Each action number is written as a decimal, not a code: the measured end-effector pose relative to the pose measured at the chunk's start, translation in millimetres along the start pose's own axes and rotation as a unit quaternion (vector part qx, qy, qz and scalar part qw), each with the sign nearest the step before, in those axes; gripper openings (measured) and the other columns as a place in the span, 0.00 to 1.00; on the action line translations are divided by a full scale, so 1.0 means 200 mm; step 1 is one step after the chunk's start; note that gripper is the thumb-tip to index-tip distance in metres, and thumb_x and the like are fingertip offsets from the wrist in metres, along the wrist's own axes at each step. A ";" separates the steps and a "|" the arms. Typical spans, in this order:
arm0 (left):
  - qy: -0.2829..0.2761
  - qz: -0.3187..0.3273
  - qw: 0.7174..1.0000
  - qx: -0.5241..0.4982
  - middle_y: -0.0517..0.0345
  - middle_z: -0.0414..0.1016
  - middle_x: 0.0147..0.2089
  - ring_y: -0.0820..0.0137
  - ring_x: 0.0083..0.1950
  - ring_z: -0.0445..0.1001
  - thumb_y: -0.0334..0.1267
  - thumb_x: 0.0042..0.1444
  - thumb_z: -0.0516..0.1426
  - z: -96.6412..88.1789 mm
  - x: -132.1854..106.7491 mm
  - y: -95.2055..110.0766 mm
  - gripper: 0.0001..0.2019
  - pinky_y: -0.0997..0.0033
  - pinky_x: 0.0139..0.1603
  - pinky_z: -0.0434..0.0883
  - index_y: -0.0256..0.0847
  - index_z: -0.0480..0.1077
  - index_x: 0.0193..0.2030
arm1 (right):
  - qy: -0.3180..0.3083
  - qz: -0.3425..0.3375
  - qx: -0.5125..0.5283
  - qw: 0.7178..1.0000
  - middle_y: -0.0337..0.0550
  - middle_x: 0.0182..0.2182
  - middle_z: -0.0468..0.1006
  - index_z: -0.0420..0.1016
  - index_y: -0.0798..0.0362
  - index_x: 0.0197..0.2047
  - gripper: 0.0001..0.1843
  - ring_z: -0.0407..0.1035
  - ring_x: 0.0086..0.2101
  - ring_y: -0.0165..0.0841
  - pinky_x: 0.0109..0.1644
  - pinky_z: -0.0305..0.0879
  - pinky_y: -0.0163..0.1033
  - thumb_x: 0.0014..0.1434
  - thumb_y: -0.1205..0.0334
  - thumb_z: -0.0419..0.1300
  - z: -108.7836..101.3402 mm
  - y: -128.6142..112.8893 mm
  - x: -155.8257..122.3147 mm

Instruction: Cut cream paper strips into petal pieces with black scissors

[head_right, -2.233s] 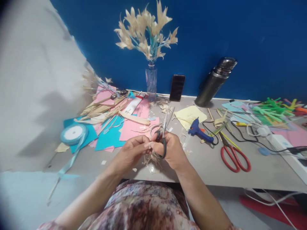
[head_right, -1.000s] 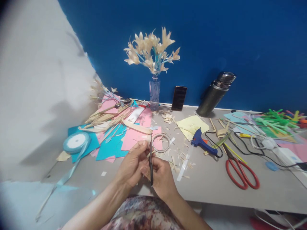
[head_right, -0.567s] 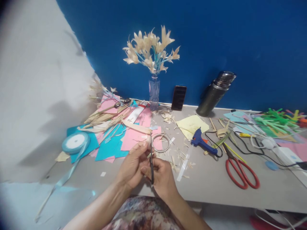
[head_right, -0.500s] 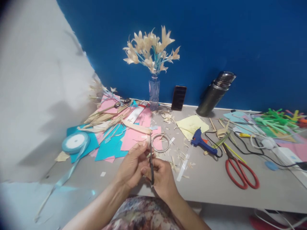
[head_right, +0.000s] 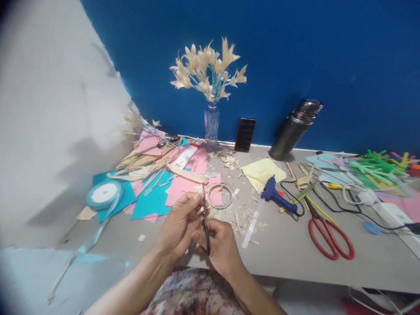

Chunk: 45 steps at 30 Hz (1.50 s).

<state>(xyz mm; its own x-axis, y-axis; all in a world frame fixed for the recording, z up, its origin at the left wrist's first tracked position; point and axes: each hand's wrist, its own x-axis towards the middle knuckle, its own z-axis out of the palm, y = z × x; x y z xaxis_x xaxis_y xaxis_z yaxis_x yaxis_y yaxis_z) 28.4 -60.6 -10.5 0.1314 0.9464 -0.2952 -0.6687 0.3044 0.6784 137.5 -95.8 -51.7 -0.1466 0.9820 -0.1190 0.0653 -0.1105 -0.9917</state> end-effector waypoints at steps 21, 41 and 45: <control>-0.023 0.060 0.996 0.054 0.60 0.72 0.30 0.73 0.34 0.70 0.36 0.52 0.64 -0.03 0.00 0.04 0.09 0.72 0.42 0.67 0.38 0.68 0.26 | -0.041 0.013 0.047 0.998 0.41 0.16 0.72 0.70 0.55 0.23 0.33 0.62 0.18 0.29 0.20 0.56 0.32 0.49 0.29 0.61 0.01 0.02 -0.04; -0.181 0.001 0.921 0.346 0.61 0.71 0.24 0.76 0.26 0.65 0.37 0.51 0.64 -0.10 0.01 0.18 0.08 0.76 0.28 0.61 0.36 0.70 0.28 | 0.102 -0.061 0.039 0.992 0.36 0.24 0.73 0.74 0.54 0.31 0.07 0.64 0.25 0.28 0.29 0.61 0.33 0.48 0.62 0.66 -0.17 -0.20 0.05; -0.182 -0.009 0.931 0.317 0.61 0.72 0.23 0.77 0.25 0.65 0.37 0.50 0.64 -0.11 0.02 0.15 0.08 0.77 0.27 0.61 0.36 0.71 0.27 | 0.120 -0.055 0.083 0.988 0.35 0.24 0.72 0.74 0.53 0.33 0.07 0.62 0.23 0.27 0.27 0.60 0.33 0.48 0.63 0.66 -0.16 -0.15 0.05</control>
<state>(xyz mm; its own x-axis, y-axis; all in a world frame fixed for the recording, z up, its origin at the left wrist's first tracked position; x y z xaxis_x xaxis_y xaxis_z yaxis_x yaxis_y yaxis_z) -7.5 -49.6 -6.4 0.4549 0.8794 -0.1406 -0.1130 0.2136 0.9704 165.6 -77.1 -20.8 0.0955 0.9953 -0.0158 -0.1029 -0.0059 -0.9947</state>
